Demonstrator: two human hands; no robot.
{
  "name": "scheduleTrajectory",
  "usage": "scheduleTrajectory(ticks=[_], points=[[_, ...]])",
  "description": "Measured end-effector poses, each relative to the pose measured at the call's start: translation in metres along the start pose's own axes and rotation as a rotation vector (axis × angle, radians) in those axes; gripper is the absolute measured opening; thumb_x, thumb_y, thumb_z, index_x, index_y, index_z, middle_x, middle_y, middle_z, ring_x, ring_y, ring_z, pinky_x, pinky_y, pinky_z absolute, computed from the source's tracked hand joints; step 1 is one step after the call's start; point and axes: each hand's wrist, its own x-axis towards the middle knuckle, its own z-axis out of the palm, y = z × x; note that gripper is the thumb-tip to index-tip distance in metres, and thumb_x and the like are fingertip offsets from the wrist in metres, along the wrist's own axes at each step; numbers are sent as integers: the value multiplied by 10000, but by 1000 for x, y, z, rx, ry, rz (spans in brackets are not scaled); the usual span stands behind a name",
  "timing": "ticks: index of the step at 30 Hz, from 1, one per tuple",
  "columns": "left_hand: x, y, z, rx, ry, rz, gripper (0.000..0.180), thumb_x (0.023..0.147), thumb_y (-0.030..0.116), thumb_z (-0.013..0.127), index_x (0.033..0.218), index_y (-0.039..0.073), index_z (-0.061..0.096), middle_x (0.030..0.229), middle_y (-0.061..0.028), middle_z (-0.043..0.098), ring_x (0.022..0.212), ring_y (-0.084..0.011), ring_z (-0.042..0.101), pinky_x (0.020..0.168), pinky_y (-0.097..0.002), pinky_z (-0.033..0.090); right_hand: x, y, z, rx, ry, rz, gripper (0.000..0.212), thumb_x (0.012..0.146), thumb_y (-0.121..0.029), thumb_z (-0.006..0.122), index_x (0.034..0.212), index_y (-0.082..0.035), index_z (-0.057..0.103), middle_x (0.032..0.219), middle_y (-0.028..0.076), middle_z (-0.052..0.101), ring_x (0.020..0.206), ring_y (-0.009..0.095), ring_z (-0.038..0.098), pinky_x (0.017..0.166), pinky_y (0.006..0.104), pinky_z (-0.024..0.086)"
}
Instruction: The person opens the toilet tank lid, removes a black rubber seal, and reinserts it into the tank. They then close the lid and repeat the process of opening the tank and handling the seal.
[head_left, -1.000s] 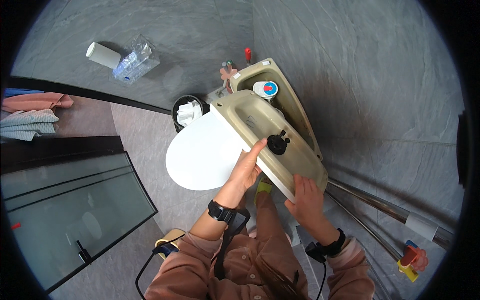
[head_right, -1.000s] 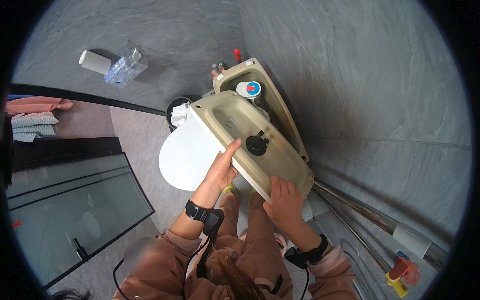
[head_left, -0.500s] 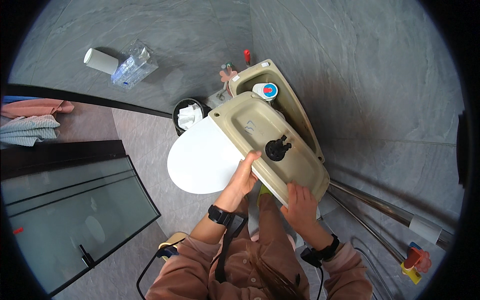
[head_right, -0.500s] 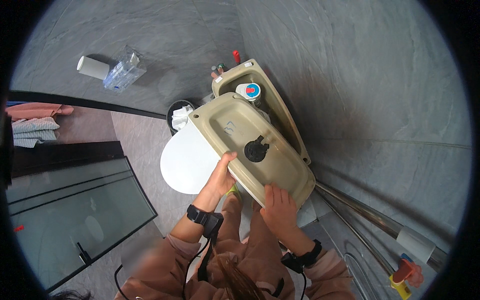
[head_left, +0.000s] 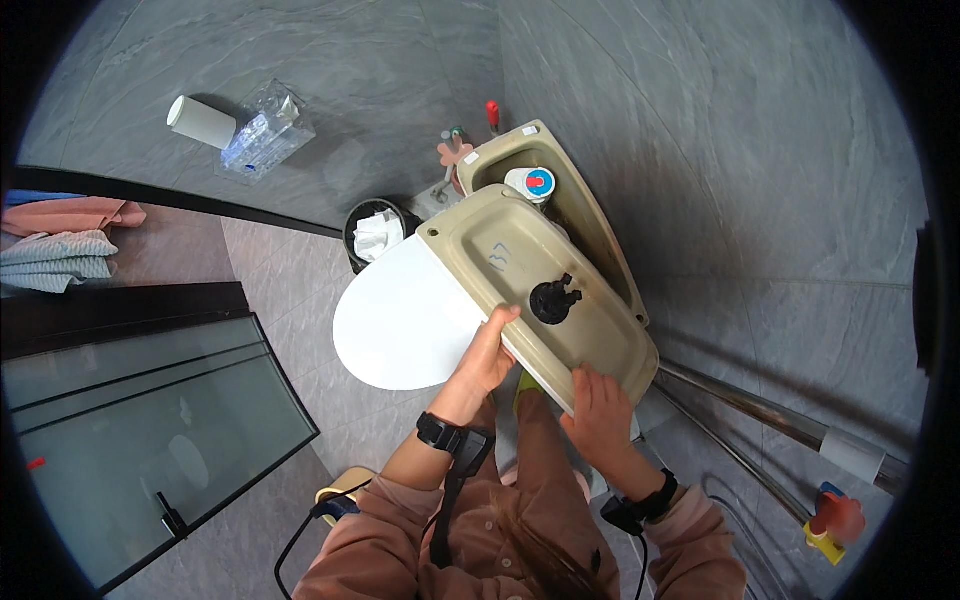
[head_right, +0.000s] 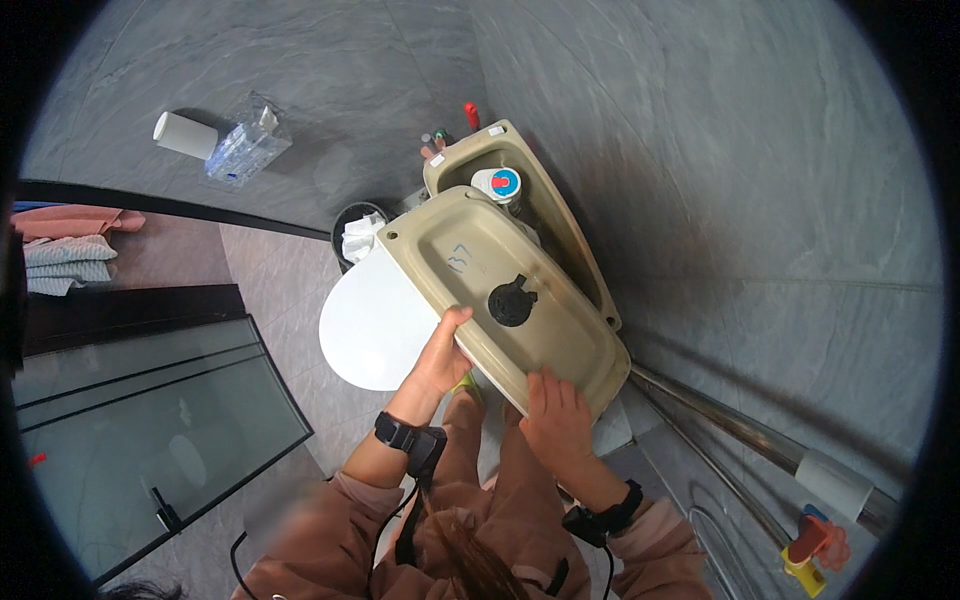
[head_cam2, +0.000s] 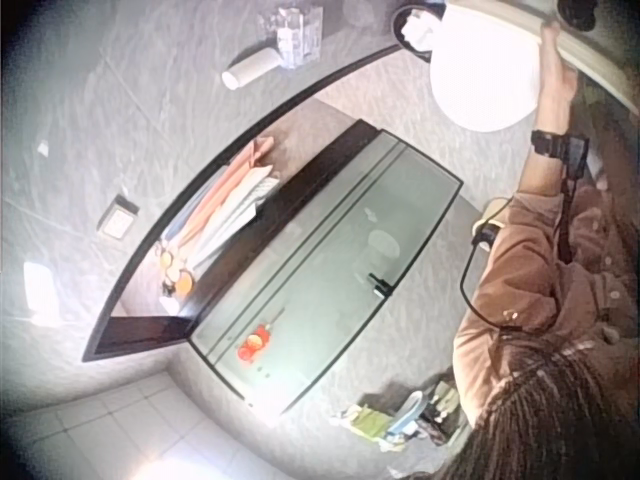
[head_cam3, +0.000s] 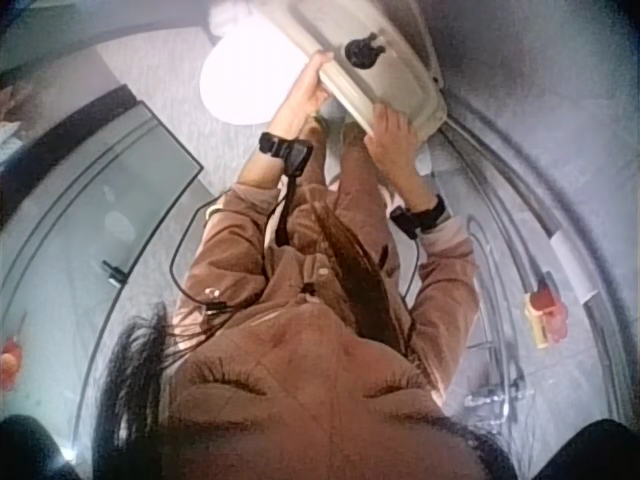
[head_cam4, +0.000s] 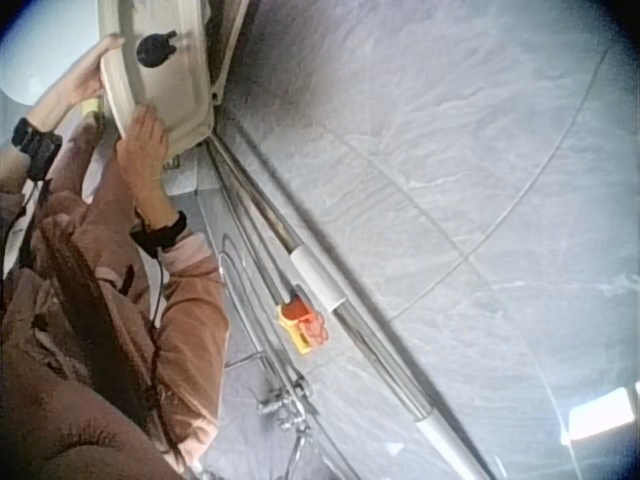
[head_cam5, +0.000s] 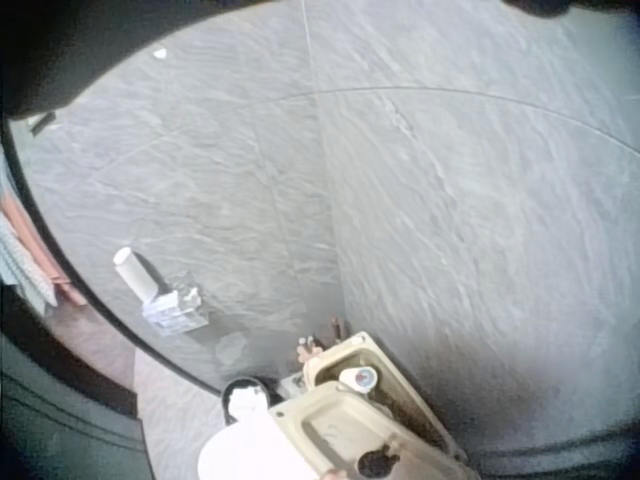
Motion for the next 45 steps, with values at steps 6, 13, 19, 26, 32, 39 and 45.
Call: scheduleTrajectory(ticks=[6, 13, 19, 26, 32, 39, 45], points=[[6, -6, -11, 38, -10, -25, 681, 846, 367, 628, 1385, 19, 399, 1319, -153, 523, 1186, -304, 523, 1037, -436, 408, -3, -1, 8, 47, -2, 19, 708, 586, -157, 728, 1235, -24, 480, 1203, 152, 557, 968, 312, 547, 806, 419, 480], [4, -6, -15, -36, -14, -42, 524, 865, 288, 629, 1284, 24, 458, 1178, -103, 586, 1065, -226, 593, 933, -367, 488, -2, -4, 14, -81, 65, -18, 567, 664, -136, 678, 1198, -29, 521, 1179, 132, 585, 921, 252, 577, 767, 336, 484], [4, -5, -21, -84, -70, -50, 473, 885, 252, 618, 1280, 35, 475, 1211, -99, 582, 1106, -229, 585, 978, -383, 474, -3, -5, 22, -106, 100, -47, 543, 694, -132, 646, 1209, -11, 522, 1177, 148, 585, 908, 240, 576, 748, 323, 475], [9, -13, -33, -101, -88, -46, 572, 870, 282, 624, 1344, 24, 436, 1278, -118, 557, 1161, -254, 553, 1016, -402, 437, -9, -5, 36, -169, 74, -49, 434, 778, -150, 573, 1192, -22, 550, 1191, 144, 585, 895, 228, 576, 730, 324, 476], [20, -29, -46, -126, -98, 1, 680, 804, 333, 637, 1363, 18, 414, 1309, -150, 525, 1225, -309, 490, 1073, -456, 363, -12, -5, 58, -239, 155, -57, 371, 833, -171, 534, 1184, -59, 572, 1194, 145, 594, 892, 224, 574, 692, 314, 472], [25, -40, -56, -159, -96, 48, 726, 745, 327, 652, 1361, 19, 423, 1304, -165, 529, 1206, -329, 503, 1069, -453, 377, -19, -3, 68, -209, 135, -58, 389, 798, -128, 575, 1178, -50, 574, 1194, 141, 597, 924, 244, 582, 778, 339, 487], [23, -45, -65, -195, -111, 64, 689, 752, 300, 663, 1350, 40, 440, 1310, -146, 530, 1222, -324, 487, 1084, -451, 349, -21, -5, 70, -225, 122, -76, 391, 869, -178, 511, 1236, -46, 536, 1230, 159, 569, 977, 253, 567, 825, 341, 479]])
